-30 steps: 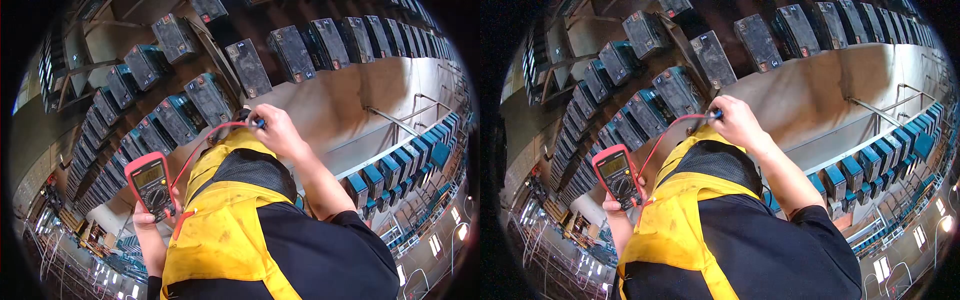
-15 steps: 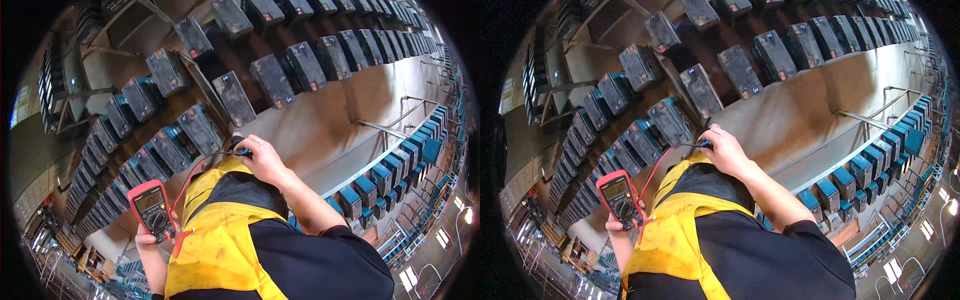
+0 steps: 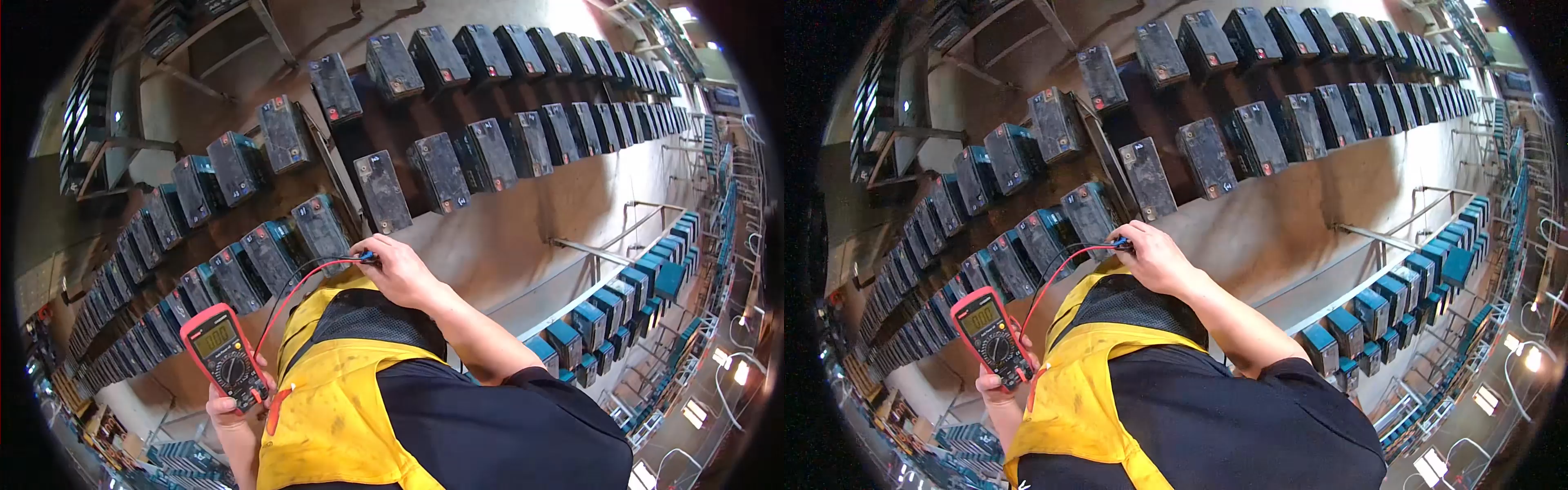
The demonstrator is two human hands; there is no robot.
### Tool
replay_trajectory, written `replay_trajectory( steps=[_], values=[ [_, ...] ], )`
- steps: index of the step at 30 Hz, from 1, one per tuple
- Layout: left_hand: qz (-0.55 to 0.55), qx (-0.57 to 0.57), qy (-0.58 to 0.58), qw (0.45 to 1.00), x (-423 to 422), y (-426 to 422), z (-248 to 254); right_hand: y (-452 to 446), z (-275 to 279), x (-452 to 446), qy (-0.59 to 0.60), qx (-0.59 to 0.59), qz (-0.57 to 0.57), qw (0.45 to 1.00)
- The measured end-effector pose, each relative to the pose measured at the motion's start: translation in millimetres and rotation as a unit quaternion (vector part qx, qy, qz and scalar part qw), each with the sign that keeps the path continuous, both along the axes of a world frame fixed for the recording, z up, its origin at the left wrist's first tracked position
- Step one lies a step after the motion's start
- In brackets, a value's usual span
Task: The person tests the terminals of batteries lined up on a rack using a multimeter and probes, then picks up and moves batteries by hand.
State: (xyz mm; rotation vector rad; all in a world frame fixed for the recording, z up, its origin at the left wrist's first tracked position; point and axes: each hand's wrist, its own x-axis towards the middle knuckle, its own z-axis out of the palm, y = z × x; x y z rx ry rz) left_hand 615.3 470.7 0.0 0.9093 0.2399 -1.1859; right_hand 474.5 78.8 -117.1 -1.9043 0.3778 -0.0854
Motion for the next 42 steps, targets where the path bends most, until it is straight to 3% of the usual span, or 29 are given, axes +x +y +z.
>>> replay_trajectory(
  steps=[3,5,6,12,24,29,35,39,42],
  values=[
    [0.036,0.014,-0.020,0.999,-10.0,11.7,-0.9,2.2,-2.8,17.0,0.023,0.000,0.022,0.999],
    [0.046,0.016,-0.025,0.999,-16.2,17.5,-4.1,5.8,6.2,31.1,0.101,0.015,0.025,0.994],
    [0.054,0.015,-0.030,0.998,-20.0,21.9,-7.2,9.7,-2.6,32.7,0.049,0.026,0.031,0.998],
    [0.085,0.023,0.001,0.996,-27.2,27.4,-6.2,21.3,5.0,51.2,0.049,0.003,0.054,0.997],
    [0.021,-0.015,-0.072,0.997,-19.8,60.1,-11.7,56.7,18.9,26.3,0.053,0.054,0.003,0.997],
    [0.009,-0.016,-0.075,0.997,-24.7,103.3,-5.0,103.3,19.5,20.9,0.036,0.051,-0.033,0.997],
    [0.082,-0.044,-0.036,0.995,-44.7,192.8,-23.9,174.6,23.6,26.5,0.120,-0.001,-0.002,0.993],
    [0.115,-0.037,-0.015,0.993,-63.1,266.6,-45.1,225.8,22.4,31.2,0.145,0.027,0.021,0.989],
    [0.100,-0.044,-0.021,0.994,-70.4,312.7,-54.8,259.3,4.5,35.4,0.109,-0.001,0.035,0.993]
  ],
)
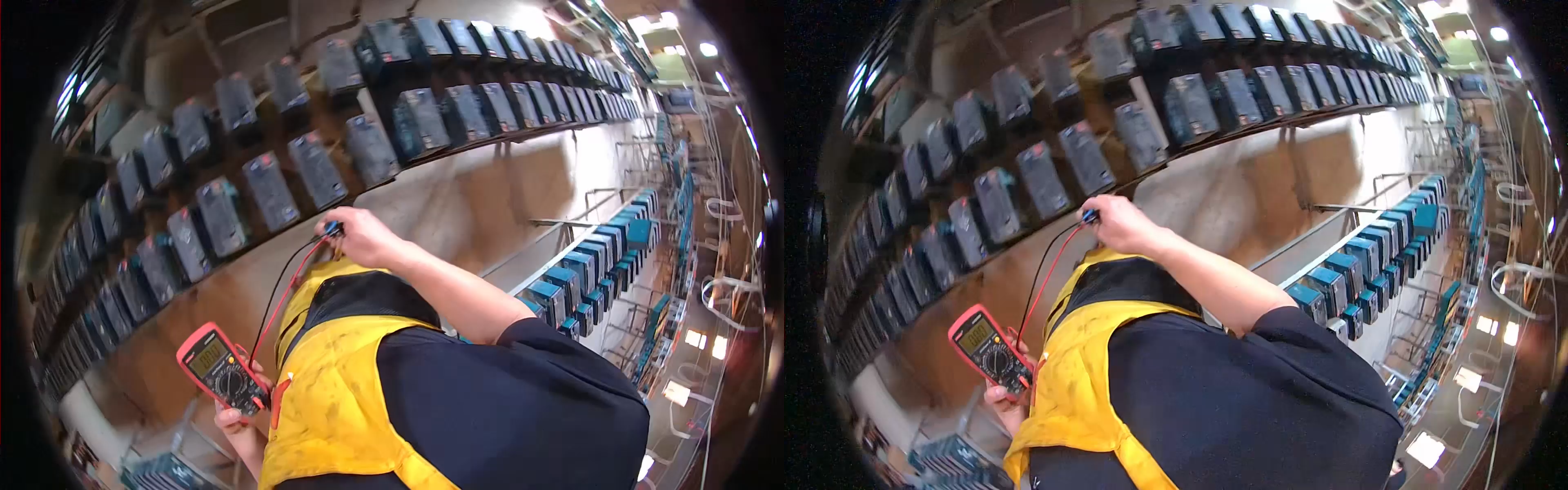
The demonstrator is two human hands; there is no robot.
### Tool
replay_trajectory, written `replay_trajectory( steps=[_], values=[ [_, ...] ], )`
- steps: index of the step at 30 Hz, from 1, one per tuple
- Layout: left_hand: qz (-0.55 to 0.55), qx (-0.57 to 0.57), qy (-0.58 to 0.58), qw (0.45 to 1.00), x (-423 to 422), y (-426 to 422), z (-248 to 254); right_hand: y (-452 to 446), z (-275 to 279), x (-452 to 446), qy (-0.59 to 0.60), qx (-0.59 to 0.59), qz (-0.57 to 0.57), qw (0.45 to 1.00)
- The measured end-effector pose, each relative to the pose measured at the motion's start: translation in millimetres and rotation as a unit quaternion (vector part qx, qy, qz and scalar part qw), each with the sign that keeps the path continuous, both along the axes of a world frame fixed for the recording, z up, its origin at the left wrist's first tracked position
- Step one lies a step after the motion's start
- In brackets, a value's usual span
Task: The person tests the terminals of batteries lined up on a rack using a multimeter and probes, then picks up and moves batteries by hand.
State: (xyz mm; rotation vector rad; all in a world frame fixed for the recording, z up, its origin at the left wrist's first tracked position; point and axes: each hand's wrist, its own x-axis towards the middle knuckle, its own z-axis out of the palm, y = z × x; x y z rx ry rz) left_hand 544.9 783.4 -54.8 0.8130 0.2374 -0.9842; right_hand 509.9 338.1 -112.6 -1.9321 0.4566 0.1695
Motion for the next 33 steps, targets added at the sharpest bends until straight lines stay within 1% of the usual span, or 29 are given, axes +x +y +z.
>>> replay_trajectory(
  steps=[1,3,5,6,7,8,9,11,13,15,17,18,21,22,24,26,31,33],
  values=[
    [-0.004,-0.004,-0.008,1.000,-3.9,15.4,-5.0,9.3,-1.9,3.5,-0.010,0.002,0.008,1.000],
    [0.014,-0.001,-0.041,0.999,-18.2,42.3,-10.4,29.0,10.1,9.9,0.005,-0.033,0.016,0.999],
    [-0.003,-0.040,-0.025,0.999,-29.9,80.8,-23.4,44.7,4.8,14.0,-0.050,-0.050,0.010,0.997],
    [0.010,-0.036,-0.023,0.999,-35.3,92.7,-16.6,44.7,-12.8,17.3,-0.085,0.055,0.003,0.995],
    [0.015,-0.041,-0.019,0.999,-39.7,97.3,-10.0,61.1,13.3,27.4,-0.024,0.093,-0.065,0.993],
    [0.023,-0.031,-0.019,0.999,-36.7,87.1,-13.1,34.0,-20.6,30.7,-0.083,0.156,-0.051,0.983],
    [0.029,-0.026,-0.018,0.999,-38.7,88.8,-9.9,34.6,-13.8,38.8,-0.056,0.098,-0.034,0.993],
    [0.032,-0.018,-0.020,0.999,-39.2,95.9,-7.7,38.7,2.2,56.2,-0.047,0.105,-0.031,0.993],
    [0.031,-0.006,-0.019,0.999,-36.1,98.4,-8.9,43.9,1.7,75.8,-0.035,0.118,-0.034,0.992],
    [0.076,-0.023,-0.016,0.997,-35.5,89.7,-17.4,44.6,0.5,94.8,-0.021,0.137,-0.029,0.990],
    [0.135,-0.043,-0.005,0.990,-32.2,75.1,-7.0,56.8,3.1,113.8,-0.001,0.168,-0.014,0.986],
    [0.156,-0.026,-0.023,0.987,-28.5,65.8,1.8,61.6,0.1,122.2,-0.001,0.189,-0.015,0.982],
    [0.195,-0.037,-0.030,0.980,-20.2,55.1,5.3,69.2,-13.5,145.7,0.009,0.207,-0.007,0.978],
    [0.205,-0.019,-0.035,0.978,-16.8,52.6,9.4,71.8,-19.6,151.6,-0.014,0.213,0.001,0.977],
    [0.212,-0.003,-0.019,0.977,-9.7,49.0,14.6,70.6,-27.0,158.7,0.003,0.204,0.010,0.979],
    [0.209,0.014,-0.008,0.978,-2.9,49.9,16.7,76.8,-18.5,165.1,0.027,0.195,0.009,0.980],
    [0.186,0.035,-0.009,0.982,22.4,64.4,9.1,92.7,-22.9,168.8,0.011,0.225,-0.015,0.974],
    [0.151,0.034,-0.022,0.988,38.4,81.4,5.9,101.1,-23.8,167.8,0.002,0.222,-0.037,0.974]
  ],
)
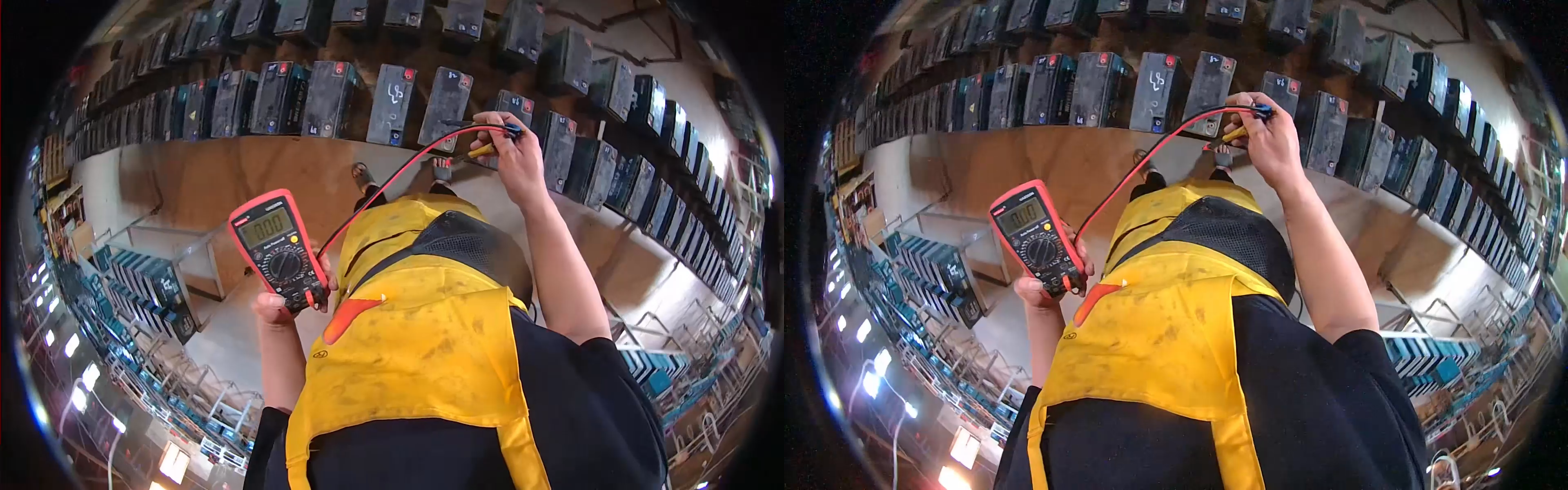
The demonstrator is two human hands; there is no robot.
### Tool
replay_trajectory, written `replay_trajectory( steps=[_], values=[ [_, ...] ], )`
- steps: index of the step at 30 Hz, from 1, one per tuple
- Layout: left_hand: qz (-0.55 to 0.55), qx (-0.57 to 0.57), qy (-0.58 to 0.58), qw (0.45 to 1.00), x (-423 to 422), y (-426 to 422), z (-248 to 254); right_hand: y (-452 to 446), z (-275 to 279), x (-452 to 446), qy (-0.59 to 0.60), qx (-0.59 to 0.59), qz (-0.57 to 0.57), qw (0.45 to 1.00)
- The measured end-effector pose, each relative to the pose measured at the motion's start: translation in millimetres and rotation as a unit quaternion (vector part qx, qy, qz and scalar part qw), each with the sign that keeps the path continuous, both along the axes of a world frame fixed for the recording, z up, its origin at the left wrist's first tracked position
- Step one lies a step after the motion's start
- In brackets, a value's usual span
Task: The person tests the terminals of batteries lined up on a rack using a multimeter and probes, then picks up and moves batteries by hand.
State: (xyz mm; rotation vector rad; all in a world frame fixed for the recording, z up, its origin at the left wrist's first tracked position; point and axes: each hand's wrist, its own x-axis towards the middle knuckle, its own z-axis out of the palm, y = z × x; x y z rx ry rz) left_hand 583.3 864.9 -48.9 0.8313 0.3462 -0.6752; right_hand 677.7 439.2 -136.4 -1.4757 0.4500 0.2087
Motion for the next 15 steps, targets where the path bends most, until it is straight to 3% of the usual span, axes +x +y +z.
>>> replay_trajectory(
  steps=[9,15],
  values=[
    [-0.124,-0.004,0.035,0.992,66.0,87.0,-16.5,59.1,-12.5,-46.1,0.003,-0.043,-0.118,0.992],
    [-0.189,-0.054,0.067,0.978,104.6,84.8,-18.4,73.9,-14.7,-87.8,0.019,-0.015,-0.178,0.984]
  ],
)
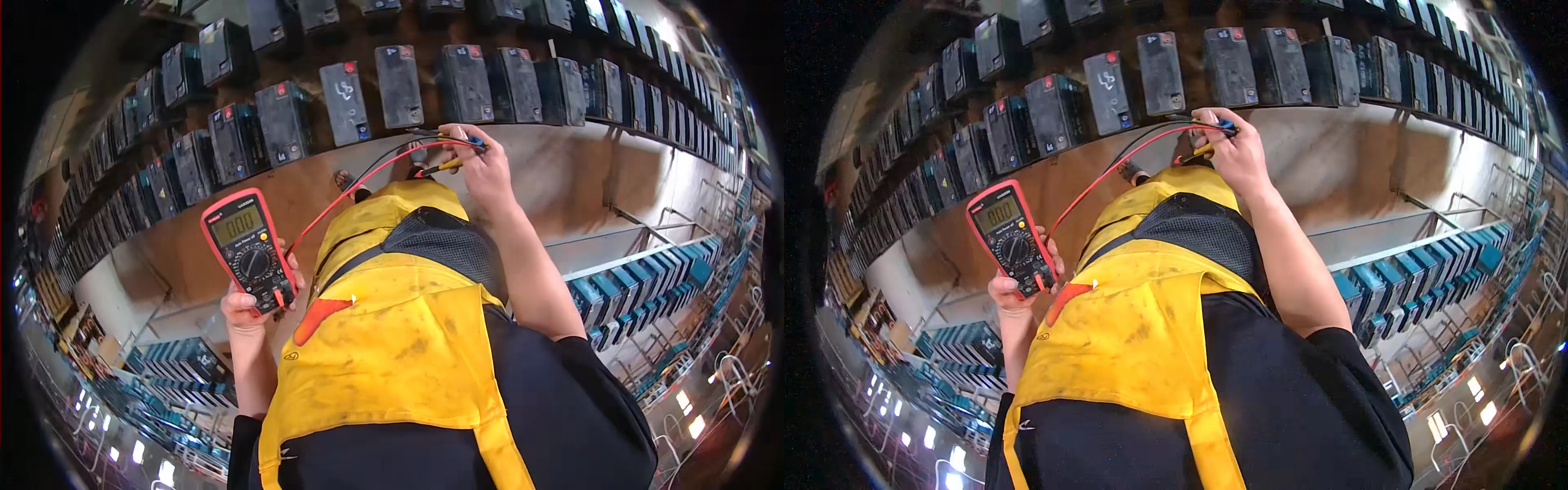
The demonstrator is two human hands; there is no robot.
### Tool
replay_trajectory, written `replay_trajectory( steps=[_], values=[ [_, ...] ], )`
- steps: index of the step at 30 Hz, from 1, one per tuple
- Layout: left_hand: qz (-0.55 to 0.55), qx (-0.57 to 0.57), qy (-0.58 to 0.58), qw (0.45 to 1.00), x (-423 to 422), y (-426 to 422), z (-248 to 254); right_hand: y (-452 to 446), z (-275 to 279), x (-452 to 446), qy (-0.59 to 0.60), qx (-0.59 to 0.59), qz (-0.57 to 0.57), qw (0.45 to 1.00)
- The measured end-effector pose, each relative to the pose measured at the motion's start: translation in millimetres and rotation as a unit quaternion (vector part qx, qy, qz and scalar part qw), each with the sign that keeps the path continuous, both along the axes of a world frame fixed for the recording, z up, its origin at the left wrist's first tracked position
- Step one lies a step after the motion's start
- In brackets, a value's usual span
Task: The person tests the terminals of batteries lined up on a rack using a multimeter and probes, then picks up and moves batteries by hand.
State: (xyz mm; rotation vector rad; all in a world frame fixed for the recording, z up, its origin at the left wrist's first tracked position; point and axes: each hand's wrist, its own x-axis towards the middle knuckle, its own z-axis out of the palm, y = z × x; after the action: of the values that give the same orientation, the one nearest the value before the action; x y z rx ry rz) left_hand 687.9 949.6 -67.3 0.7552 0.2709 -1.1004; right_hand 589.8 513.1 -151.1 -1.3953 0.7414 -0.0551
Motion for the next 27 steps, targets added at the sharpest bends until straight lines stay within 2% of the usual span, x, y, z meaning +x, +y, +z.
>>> replay_trajectory(
  steps=[6,9,12,23,27],
  values=[
    [-0.003,-0.010,0.002,1.000,-1.0,-51.0,8.5,-30.6,-14.6,1.0,-0.073,0.061,-0.021,0.995],
    [0.084,-0.031,-0.006,0.996,-6.6,-80.2,19.3,-31.5,-13.8,32.4,-0.088,0.088,0.009,0.992],
    [0.131,-0.011,-0.034,0.991,-9.3,-89.2,28.7,-23.1,-28.7,64.5,-0.116,0.063,0.048,0.990],
    [0.183,0.009,-0.026,0.983,-34.7,-58.1,22.2,13.1,-67.5,109.1,-0.163,0.035,0.024,0.986],
    [0.184,-0.010,-0.017,0.983,-33.1,-42.2,13.0,17.2,-72.5,110.3,-0.152,-0.008,0.036,0.988]
  ],
)
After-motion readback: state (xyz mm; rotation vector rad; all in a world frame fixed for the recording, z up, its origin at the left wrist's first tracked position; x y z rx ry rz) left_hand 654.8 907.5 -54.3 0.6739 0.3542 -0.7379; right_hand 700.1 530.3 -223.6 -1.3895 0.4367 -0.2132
